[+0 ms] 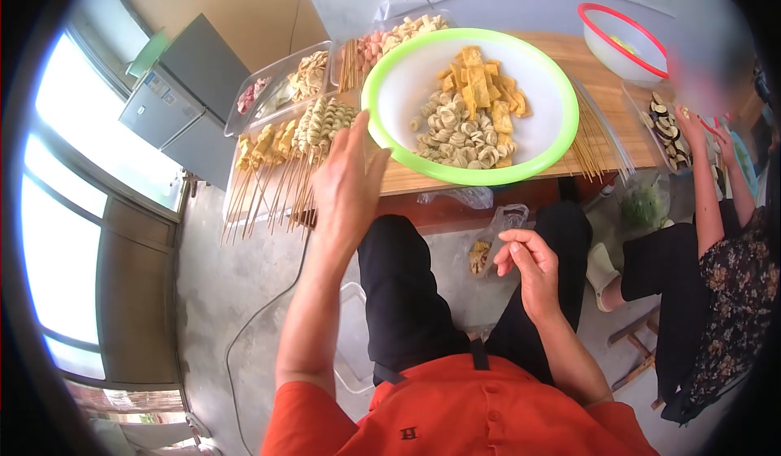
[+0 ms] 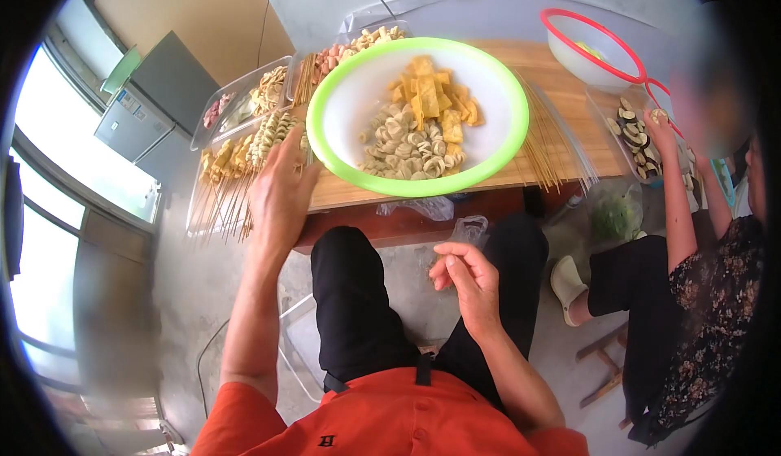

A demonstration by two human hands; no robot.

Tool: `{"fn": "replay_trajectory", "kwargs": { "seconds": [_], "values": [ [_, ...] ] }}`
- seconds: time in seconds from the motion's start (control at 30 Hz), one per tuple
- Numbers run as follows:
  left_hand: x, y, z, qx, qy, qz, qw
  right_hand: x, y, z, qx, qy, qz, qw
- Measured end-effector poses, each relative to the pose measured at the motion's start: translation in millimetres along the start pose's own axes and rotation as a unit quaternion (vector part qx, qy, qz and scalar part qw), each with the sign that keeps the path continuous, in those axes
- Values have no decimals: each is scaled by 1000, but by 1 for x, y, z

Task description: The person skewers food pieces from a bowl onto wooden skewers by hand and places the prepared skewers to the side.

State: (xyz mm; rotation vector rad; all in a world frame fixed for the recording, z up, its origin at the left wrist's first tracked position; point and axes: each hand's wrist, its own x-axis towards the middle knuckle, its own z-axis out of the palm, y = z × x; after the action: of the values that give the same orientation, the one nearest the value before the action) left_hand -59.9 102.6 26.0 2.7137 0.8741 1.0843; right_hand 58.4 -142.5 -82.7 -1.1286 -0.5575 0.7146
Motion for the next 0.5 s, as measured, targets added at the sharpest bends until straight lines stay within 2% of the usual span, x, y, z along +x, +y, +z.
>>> {"fn": "replay_trajectory", "kwargs": {
  "seconds": [0.07,0.13,0.17,0.23,0.3,0.37,0.5],
  "values": [
    [20,11,19,-16,5,16,1000,-2,-3,-5,-9,7,-5,1000],
    [40,19,35,-221,-63,-62,971,-4,-8,-11,-31,21,-12,999],
    [48,23,46,-221,-63,-62,971,-5,-10,-16,-33,30,-23,999],
    [59,27,69,-326,-56,-69,941,-4,-21,-25,-60,56,-36,996],
    [63,34,78,-313,-71,-74,944,-1,-29,-38,-92,74,-71,990],
    [62,37,89,-276,-61,-25,959,3,-36,-53,-103,93,-92,986],
    [52,40,98,-200,-75,9,977,11,-43,-82,-123,143,-94,978]
  ]
}}
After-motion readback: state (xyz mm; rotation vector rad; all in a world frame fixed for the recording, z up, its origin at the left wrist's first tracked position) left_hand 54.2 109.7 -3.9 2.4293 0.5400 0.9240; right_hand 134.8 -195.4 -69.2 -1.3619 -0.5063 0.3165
